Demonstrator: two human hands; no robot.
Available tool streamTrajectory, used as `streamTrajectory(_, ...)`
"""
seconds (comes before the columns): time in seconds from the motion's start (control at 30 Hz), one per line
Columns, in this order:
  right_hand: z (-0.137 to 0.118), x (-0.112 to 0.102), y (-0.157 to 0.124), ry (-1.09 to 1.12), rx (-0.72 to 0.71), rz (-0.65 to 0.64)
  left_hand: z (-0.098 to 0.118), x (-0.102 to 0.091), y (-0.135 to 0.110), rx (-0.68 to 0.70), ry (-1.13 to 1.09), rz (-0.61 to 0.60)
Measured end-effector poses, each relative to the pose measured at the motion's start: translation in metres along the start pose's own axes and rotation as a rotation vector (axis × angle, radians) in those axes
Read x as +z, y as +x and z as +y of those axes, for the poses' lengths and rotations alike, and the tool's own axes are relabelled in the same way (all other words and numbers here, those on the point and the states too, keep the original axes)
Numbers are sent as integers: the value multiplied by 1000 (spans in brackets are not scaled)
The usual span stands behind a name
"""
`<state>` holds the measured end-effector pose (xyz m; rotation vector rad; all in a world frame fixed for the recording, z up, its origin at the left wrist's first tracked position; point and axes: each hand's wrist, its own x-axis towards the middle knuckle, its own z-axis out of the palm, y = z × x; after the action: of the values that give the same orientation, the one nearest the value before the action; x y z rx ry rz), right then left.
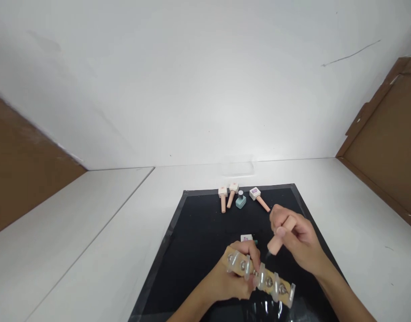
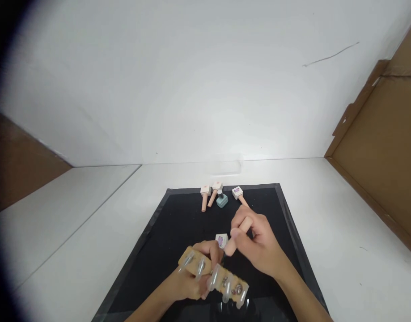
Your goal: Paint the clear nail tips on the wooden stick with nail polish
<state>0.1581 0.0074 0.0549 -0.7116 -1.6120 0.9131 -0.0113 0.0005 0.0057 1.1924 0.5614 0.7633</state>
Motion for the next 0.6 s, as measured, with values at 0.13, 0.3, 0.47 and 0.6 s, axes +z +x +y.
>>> streamTrajectory(0.13,-1,2,0,81,-6,17,-9,-5,-2,-39,-163,-60)
streamTrajectory(0.3,-4,4,1,53,15,-9,-13,-7,-1,-54,-272,-98)
streamTrajectory(0.47,-9,6,3,64,-49,-68,-17,-9,-1,-38,-247,-83)
streamTrajectory(0.6,-2,-1,3,-61,1,119,-18,-10,3,-13,-270,-69)
